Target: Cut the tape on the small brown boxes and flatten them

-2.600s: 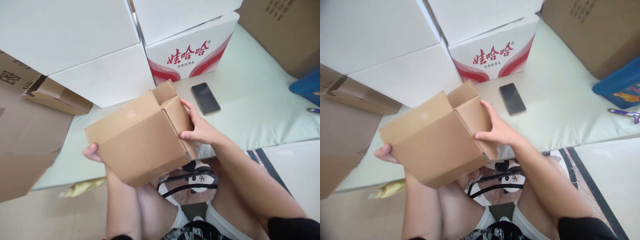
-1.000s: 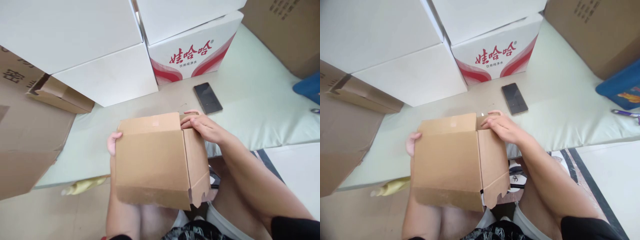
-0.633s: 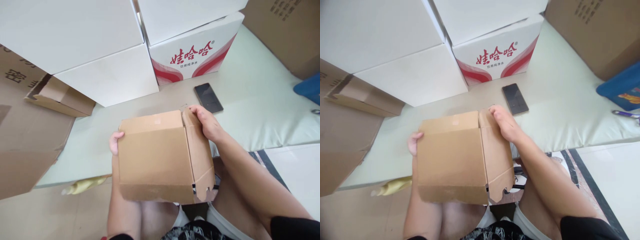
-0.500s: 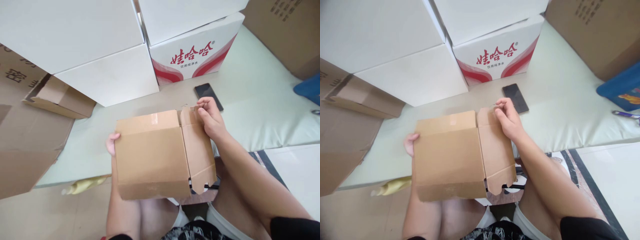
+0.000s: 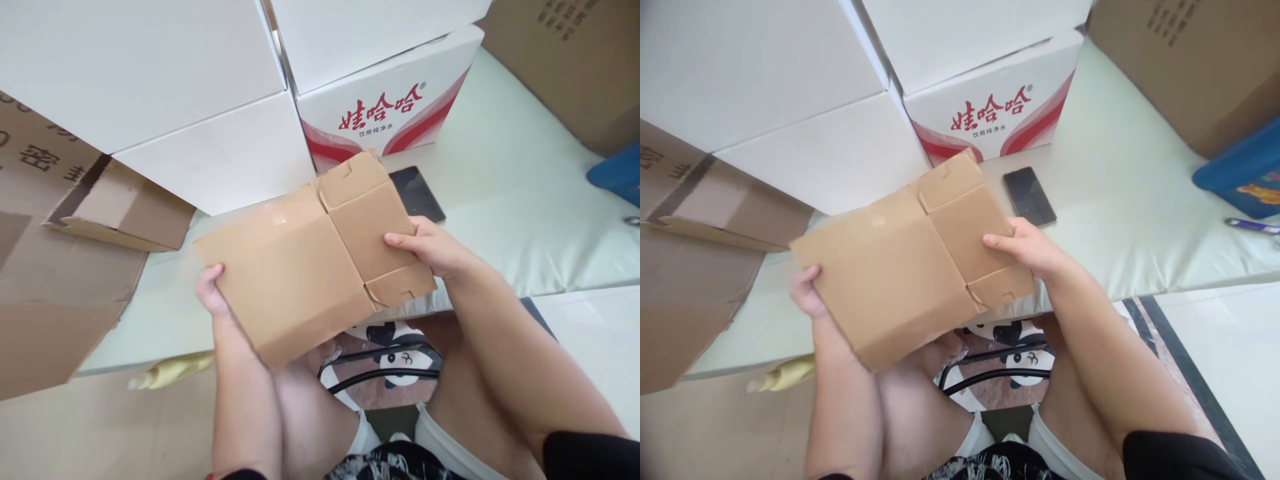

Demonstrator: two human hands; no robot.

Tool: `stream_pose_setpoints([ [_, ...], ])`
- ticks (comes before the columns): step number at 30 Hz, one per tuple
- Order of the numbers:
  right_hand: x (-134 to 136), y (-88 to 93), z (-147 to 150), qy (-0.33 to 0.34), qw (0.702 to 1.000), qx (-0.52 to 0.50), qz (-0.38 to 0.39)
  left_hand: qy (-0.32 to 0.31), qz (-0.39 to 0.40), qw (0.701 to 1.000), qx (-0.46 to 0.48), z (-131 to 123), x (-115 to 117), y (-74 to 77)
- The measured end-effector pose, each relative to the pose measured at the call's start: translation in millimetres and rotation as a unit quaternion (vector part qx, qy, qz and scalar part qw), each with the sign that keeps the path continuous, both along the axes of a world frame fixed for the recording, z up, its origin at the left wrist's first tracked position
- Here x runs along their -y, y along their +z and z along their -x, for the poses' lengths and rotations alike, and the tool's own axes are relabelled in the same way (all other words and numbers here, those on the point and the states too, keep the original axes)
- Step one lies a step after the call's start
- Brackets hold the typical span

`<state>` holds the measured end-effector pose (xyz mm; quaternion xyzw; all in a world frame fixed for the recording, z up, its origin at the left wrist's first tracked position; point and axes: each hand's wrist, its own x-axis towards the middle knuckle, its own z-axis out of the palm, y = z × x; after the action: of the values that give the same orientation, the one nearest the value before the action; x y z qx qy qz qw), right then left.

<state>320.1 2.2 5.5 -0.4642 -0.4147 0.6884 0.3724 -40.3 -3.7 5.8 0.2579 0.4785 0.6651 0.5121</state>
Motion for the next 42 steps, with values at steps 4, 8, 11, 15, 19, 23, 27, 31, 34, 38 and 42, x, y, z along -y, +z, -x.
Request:
stream_pose_setpoints([
  [4, -5.4, -3.1, -6.1, -0.118, 0.992, -0.001, -0.05, -0.071, 0.112, 0.989, -0.062, -4.9, -0.2, -7.7],
  [8, -3.2, -3.3, -6.4, -0.175, 0.981, -0.006, -0.084, -0.118, 0.082, 0.982, -0.119, -16.7, -3.7, -8.9],
  [11, 1.4, -0.9, -10.1, -0.092, 0.987, 0.008, -0.131, -0.051, -0.014, 0.992, -0.118, -23.6, -9.2, -7.2],
  [15, 4.4, 2.5, -20.7, 0.034, 0.974, 0.106, -0.196, 0.029, -0.093, 0.991, -0.093, -27.3, -19.7, -9.5],
  [19, 6.1, 10.2, -30.3, -0.059, 0.946, 0.191, -0.255, 0.083, -0.024, 0.992, -0.089, -28.9, -30.2, -17.3],
  [23, 6.8, 18.4, -37.0, -0.297, 0.882, 0.18, -0.32, 0.064, 0.007, 0.994, -0.093, -40.5, -34.0, -18.1],
  [27, -3.8, 12.2, -45.2, -0.538, 0.739, 0.188, -0.359, 0.05, 0.02, 0.993, -0.103, -59.5, -32.4, -11.9],
  [31, -16.3, 2.2, -60.9, -0.592, 0.696, 0.197, -0.355, 0.041, 0.022, 0.994, -0.103, -74.8, -31.8, -10.3],
  [34, -16.6, -2.2, -72.5, -0.577, 0.699, 0.218, -0.362, 0.026, 0.03, 0.994, -0.1, -83.7, -33.9, -15.8],
  [38, -12.7, -19.1, -82.6, -0.581, 0.702, 0.224, -0.346, -0.003, 0.038, 0.995, -0.098, -92.3, -37.0, -22.3],
  [42, -35.4, -41.8, -94.1, -0.577, 0.683, 0.34, -0.291, -0.04, 0.047, 0.994, -0.092, -95.0, -32.9, -21.4],
])
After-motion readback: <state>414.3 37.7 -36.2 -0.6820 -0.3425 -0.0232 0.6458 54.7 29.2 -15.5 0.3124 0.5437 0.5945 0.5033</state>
